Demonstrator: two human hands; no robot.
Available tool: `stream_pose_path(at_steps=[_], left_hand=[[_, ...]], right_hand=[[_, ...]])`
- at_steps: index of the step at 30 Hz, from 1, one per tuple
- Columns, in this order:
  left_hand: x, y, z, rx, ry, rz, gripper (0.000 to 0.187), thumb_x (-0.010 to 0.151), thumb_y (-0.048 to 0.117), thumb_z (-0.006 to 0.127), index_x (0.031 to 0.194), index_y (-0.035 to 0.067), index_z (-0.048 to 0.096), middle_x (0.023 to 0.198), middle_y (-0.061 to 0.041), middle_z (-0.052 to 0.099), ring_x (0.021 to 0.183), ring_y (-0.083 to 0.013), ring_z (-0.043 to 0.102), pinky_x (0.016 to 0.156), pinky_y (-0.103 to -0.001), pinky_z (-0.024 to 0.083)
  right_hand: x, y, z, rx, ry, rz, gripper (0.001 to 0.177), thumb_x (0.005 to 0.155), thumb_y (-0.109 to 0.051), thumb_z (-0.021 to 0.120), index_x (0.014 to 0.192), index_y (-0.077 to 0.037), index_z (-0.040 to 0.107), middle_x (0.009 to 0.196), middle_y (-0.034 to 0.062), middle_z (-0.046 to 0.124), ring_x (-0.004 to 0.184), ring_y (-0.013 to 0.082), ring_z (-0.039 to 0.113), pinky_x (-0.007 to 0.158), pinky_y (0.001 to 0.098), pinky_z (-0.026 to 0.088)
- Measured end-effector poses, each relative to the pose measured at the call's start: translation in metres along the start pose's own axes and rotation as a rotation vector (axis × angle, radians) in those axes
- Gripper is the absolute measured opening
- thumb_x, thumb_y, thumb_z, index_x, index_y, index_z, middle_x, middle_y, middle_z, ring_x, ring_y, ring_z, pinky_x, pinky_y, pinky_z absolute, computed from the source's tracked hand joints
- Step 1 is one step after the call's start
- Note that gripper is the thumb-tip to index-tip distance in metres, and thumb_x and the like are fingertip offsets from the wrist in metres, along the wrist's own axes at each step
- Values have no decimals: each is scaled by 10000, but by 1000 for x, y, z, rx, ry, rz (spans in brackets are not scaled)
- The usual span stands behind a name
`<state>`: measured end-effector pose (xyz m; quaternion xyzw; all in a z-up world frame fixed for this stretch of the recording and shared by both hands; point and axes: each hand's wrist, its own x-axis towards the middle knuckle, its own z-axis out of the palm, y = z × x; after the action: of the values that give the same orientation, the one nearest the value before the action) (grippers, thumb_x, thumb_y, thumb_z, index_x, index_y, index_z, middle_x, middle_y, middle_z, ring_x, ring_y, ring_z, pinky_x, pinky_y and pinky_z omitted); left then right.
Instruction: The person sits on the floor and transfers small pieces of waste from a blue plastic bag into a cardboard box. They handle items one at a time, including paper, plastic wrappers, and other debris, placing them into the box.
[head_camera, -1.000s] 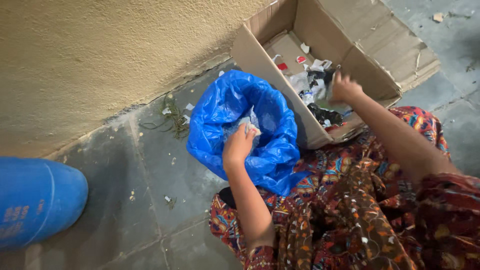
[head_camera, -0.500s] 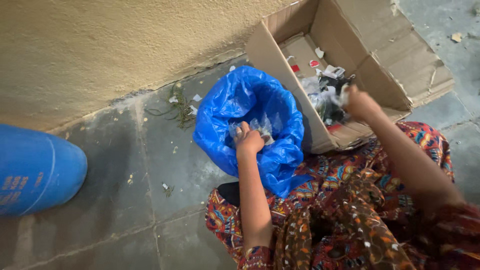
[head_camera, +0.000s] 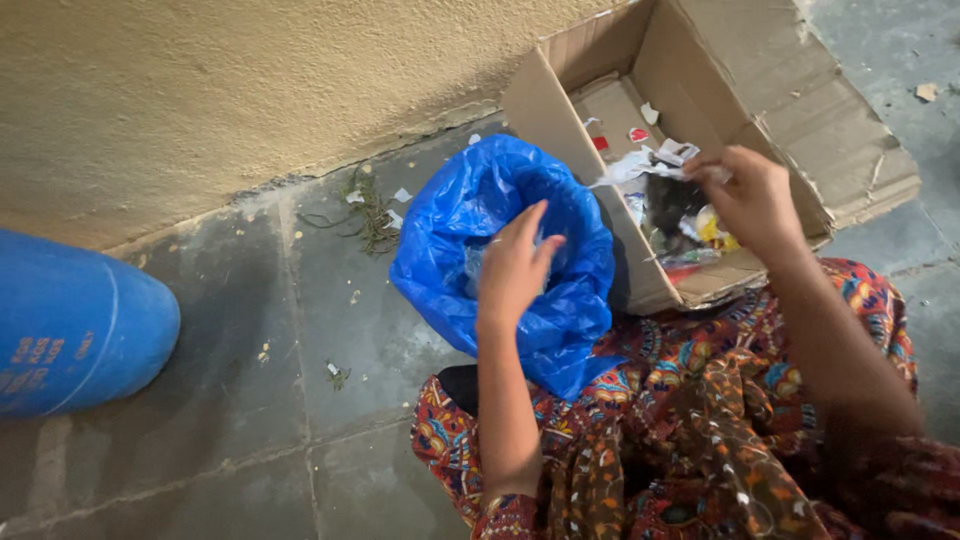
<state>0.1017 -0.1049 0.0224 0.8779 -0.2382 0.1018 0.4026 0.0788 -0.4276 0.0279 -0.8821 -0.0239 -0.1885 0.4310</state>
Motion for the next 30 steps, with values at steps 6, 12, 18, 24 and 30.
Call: stream_pose_path(at_steps=[6,12,18,24,30], left_hand=[[6,58,17,-293,12,-57,598,876,312,754,1351,0,567,1281,-224,653,1202,-385,644,993,-437,515],[1,5,-4,-189,274,-217,257,989,174,652,1219,62,679,1173,-170,731,1094,-323,708,945,-420,546],[-7,-31,-28,251,472,-393,267,946,127,645,1198,87,726,1179,-154,639,1002,-367,670,845,-454,518],[-8,-20,-19,272,425,-274,341,958,150,633,1278,39,673,1279,-225,532,1047,-426,638,903,-483,498],[-7,-50,66,511,-288,-288,424,961,425,547,1162,96,723,1317,-210,592,1172,-445,601,949,-615,438]], right_hand=[[-9,-37,49,581,-92,32,172,995,29,676,1166,24,686,1171,67,732,1086,112,675,962,263,550],[-5,-57,57,737,-2,200,168,991,47,639,1149,11,686,1187,68,716,1062,130,683,906,295,596],[-4,-73,90,235,474,-203,256,936,131,648,1143,-20,653,1218,142,696,1150,258,694,946,335,615],[-17,-87,129,61,-236,-518,343,824,-63,779,1161,-54,713,1323,208,640,1285,406,566,1073,480,445],[-5,-39,98,165,-30,-255,125,981,-130,724,1084,-61,733,1210,108,714,1229,289,681,1066,409,534]])
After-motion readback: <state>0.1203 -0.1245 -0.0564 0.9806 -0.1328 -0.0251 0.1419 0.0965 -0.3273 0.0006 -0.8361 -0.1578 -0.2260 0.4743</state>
